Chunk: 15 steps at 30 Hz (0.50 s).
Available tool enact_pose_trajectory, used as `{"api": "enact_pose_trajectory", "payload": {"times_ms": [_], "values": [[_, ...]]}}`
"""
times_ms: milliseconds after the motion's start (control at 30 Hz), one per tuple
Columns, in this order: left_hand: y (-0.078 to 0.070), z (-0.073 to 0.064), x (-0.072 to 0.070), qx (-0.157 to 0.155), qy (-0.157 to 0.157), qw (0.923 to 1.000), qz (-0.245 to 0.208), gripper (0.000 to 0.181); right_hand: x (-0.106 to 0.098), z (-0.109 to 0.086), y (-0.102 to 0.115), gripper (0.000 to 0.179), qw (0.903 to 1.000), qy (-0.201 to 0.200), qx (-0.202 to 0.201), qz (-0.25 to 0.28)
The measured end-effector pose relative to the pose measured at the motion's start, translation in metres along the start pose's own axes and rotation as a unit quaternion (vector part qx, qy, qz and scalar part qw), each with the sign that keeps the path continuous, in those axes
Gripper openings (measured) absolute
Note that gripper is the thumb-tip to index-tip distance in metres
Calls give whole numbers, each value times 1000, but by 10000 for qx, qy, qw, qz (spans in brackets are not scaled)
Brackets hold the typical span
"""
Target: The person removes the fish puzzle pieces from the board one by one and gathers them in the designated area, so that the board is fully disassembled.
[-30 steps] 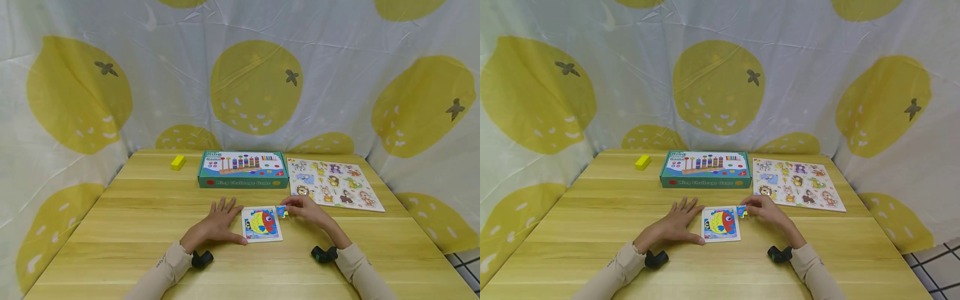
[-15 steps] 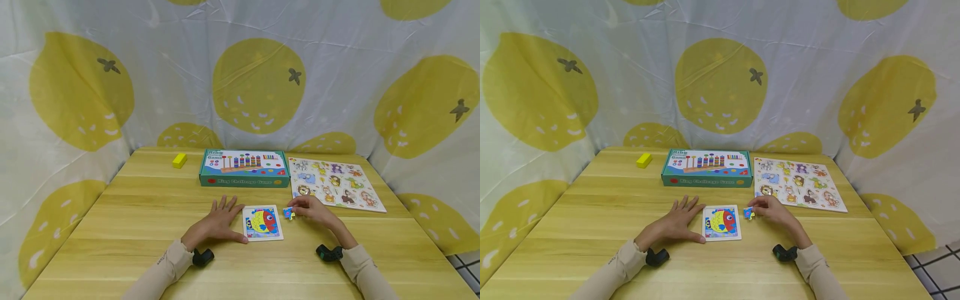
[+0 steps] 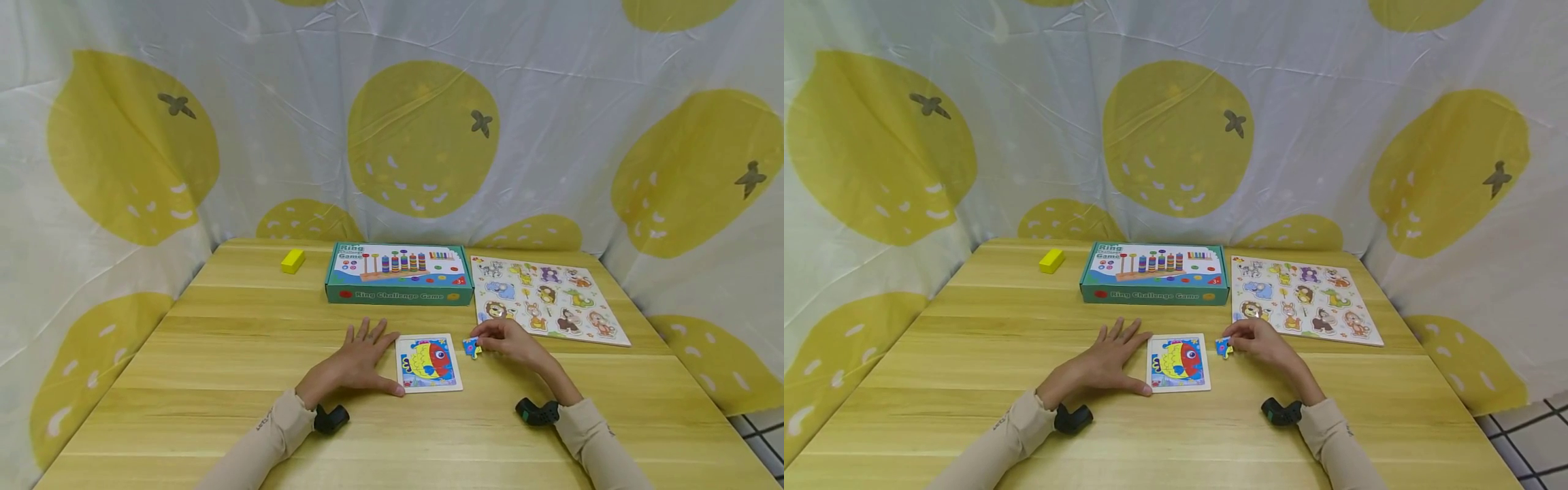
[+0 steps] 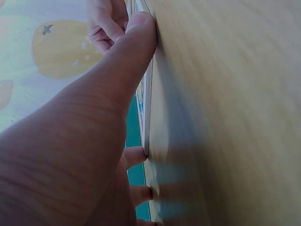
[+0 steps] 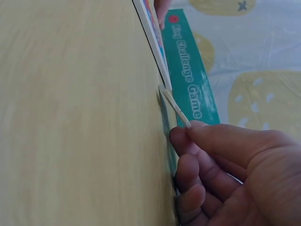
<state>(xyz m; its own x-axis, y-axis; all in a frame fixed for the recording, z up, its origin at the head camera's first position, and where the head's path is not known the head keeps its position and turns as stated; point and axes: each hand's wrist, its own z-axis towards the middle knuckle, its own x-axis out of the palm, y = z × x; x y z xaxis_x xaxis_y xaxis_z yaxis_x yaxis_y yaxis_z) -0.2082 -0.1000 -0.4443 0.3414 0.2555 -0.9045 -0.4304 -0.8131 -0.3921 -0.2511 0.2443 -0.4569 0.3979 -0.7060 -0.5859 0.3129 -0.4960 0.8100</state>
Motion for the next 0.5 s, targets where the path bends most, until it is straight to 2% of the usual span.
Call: {"api": "enact_pose_trajectory", "payload": {"times_ms": [367, 433, 500], "values": [[-1, -1, -1, 14, -22, 10000, -17, 105, 0, 1, 4, 14, 9999, -51, 80, -101], [-1, -1, -1, 9, -18, 10000, -29, 105, -1, -1, 15, 14, 9998, -33, 144, -99], [0, -1, 0, -2, -8, 10000, -34, 105, 0, -1, 16, 14, 9997, -54, 202, -145]]}}
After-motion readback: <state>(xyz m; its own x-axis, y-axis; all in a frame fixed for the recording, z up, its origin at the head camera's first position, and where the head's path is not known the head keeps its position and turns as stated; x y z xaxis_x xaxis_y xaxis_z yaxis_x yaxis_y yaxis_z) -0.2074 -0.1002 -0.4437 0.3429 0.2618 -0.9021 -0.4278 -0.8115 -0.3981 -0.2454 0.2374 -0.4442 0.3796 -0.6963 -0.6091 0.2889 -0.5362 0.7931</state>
